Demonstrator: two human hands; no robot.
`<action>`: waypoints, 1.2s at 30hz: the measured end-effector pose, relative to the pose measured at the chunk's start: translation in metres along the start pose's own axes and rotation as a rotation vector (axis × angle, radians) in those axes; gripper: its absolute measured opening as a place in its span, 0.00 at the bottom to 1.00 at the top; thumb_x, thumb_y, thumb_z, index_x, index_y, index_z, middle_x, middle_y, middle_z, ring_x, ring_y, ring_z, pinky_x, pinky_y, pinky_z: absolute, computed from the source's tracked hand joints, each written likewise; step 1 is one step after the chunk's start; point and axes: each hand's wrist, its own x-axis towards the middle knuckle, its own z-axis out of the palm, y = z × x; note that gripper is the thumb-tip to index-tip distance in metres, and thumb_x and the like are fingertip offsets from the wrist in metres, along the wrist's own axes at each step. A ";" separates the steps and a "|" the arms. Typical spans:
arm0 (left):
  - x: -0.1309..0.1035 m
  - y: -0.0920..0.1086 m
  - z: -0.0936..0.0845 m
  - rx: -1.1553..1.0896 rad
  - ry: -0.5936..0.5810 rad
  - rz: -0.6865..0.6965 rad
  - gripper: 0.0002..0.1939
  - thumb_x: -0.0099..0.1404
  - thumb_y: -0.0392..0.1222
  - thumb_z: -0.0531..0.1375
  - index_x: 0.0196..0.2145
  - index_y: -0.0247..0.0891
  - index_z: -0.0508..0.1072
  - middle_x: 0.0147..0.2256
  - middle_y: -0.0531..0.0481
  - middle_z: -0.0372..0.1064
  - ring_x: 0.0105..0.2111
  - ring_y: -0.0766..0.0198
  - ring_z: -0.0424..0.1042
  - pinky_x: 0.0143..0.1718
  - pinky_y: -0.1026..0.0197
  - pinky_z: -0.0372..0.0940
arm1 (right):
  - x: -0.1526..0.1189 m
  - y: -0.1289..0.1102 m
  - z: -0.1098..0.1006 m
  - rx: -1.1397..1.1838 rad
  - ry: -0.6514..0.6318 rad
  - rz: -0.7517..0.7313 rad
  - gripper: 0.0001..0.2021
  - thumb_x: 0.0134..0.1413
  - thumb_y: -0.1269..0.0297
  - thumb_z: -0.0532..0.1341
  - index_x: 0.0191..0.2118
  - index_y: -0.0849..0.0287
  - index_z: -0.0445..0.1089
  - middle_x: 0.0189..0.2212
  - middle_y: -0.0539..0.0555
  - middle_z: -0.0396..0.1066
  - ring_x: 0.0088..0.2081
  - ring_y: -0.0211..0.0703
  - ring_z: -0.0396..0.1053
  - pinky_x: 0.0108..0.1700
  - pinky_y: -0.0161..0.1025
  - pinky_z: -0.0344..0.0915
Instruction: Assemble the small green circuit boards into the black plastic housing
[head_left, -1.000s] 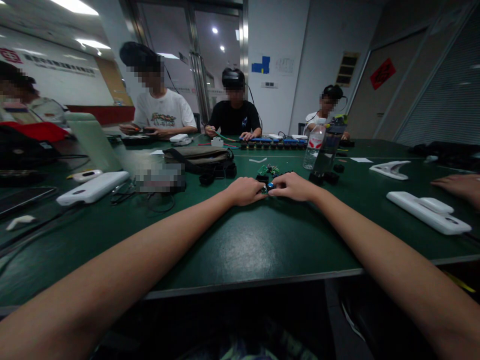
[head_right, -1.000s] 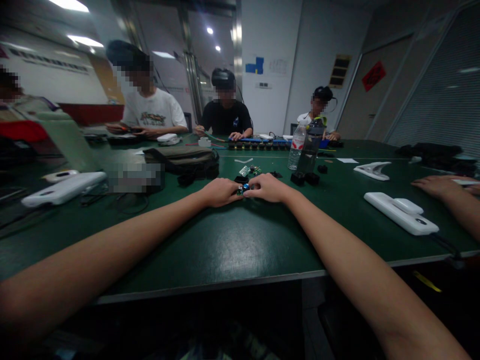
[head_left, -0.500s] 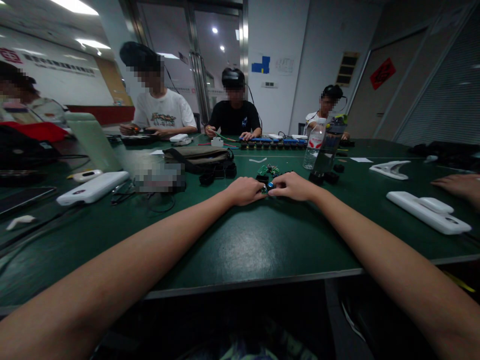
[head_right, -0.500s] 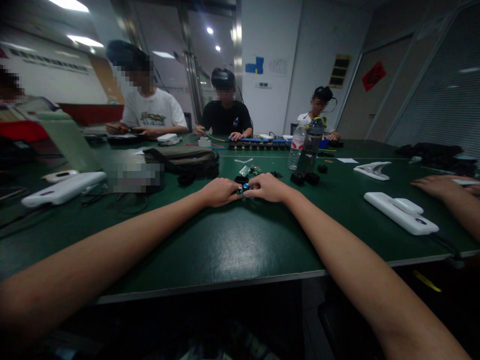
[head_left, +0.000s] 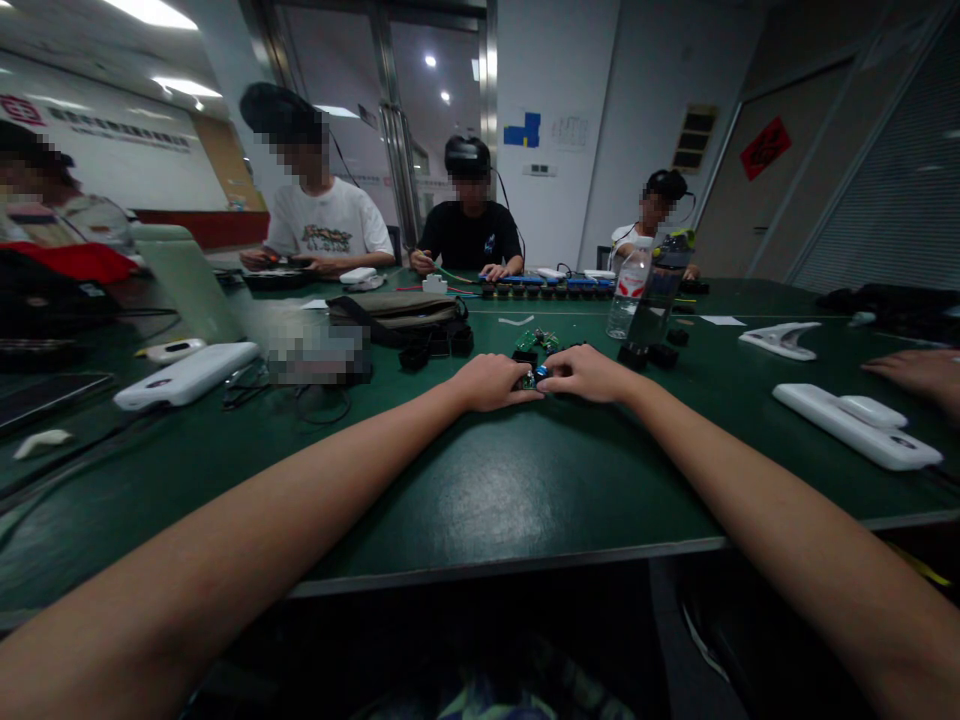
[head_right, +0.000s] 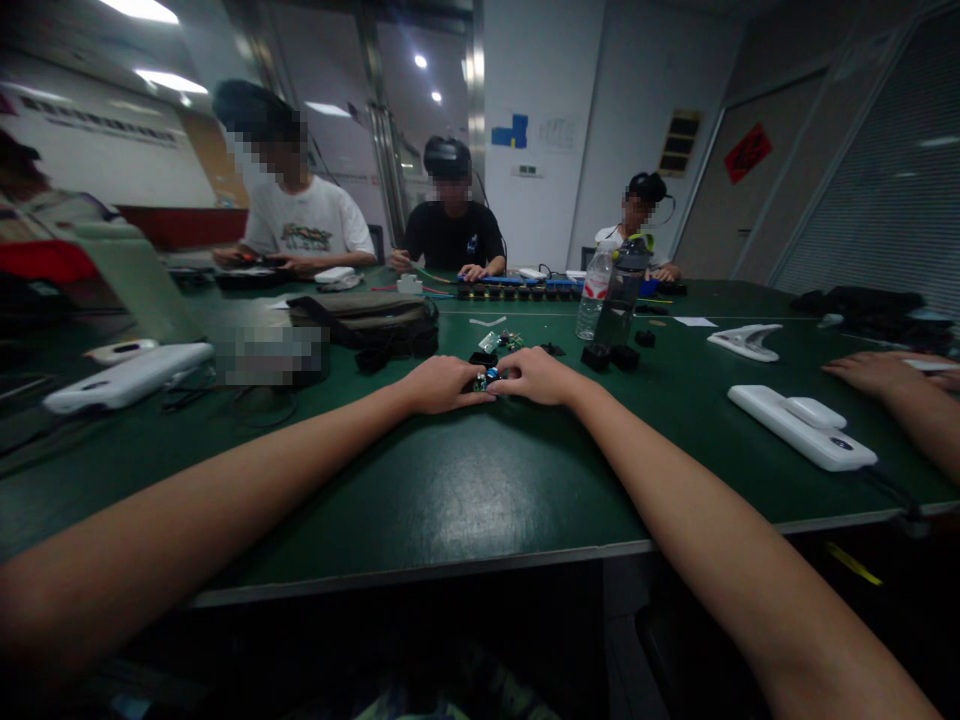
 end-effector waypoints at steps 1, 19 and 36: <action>0.000 0.000 0.000 -0.001 0.002 0.001 0.26 0.70 0.63 0.52 0.46 0.39 0.75 0.39 0.42 0.79 0.40 0.51 0.79 0.38 0.59 0.67 | 0.000 0.000 0.000 0.000 0.000 -0.002 0.13 0.57 0.55 0.64 0.33 0.62 0.75 0.26 0.49 0.69 0.30 0.37 0.63 0.35 0.35 0.53; 0.000 -0.003 0.003 -0.012 0.017 0.012 0.23 0.73 0.58 0.49 0.47 0.39 0.74 0.40 0.41 0.79 0.41 0.51 0.79 0.40 0.58 0.68 | 0.001 0.002 -0.001 -0.016 0.010 -0.022 0.16 0.57 0.51 0.62 0.28 0.61 0.71 0.24 0.49 0.67 0.29 0.37 0.61 0.34 0.36 0.52; -0.001 0.000 0.001 -0.032 0.040 -0.012 0.23 0.71 0.59 0.52 0.50 0.40 0.70 0.42 0.41 0.78 0.42 0.50 0.78 0.40 0.56 0.68 | 0.001 0.003 -0.001 -0.024 0.044 -0.026 0.15 0.56 0.53 0.63 0.28 0.61 0.71 0.24 0.48 0.67 0.28 0.37 0.61 0.34 0.36 0.51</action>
